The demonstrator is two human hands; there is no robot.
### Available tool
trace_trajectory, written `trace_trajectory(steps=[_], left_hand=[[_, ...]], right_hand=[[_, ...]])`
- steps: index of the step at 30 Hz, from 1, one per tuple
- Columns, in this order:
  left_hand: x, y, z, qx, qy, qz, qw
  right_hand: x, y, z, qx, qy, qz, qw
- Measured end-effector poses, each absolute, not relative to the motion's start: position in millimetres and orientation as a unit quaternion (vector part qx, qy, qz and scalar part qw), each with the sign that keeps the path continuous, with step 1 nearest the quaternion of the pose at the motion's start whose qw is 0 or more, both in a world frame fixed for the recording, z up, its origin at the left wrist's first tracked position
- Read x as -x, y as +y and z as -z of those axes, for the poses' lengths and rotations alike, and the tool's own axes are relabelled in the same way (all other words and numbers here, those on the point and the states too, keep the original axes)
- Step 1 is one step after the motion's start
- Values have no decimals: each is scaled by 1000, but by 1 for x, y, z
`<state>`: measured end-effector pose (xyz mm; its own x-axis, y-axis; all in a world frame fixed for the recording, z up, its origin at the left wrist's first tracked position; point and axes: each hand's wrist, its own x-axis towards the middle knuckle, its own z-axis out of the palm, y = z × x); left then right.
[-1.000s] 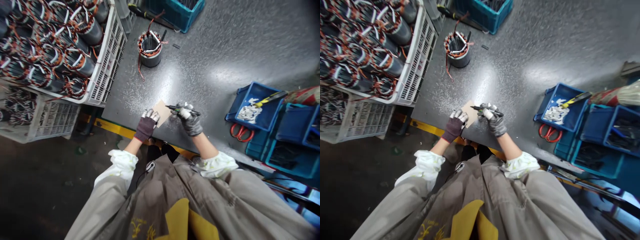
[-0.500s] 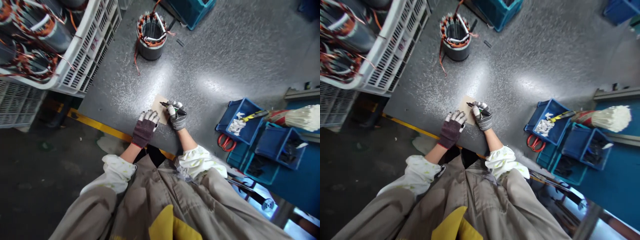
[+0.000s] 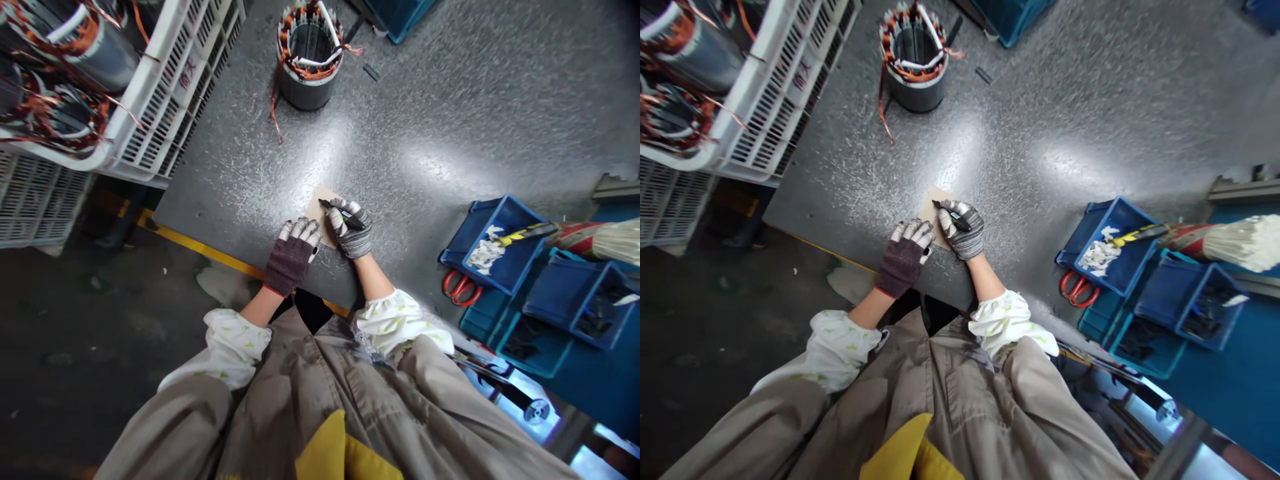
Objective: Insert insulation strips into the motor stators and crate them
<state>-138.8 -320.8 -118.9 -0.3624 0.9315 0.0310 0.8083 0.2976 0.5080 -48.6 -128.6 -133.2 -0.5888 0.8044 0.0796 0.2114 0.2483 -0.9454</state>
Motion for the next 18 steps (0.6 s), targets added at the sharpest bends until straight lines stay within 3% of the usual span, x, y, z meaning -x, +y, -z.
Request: trace_trajectory(steps=[9,18], left_hand=[[139,-324,120,-560,791,-220,114],[138,-325,134,-586,774,-235,-34]], right_hand=[[43,-126,141,318,-757,-494,285],[49,-126,152,306,-734,-469,383]])
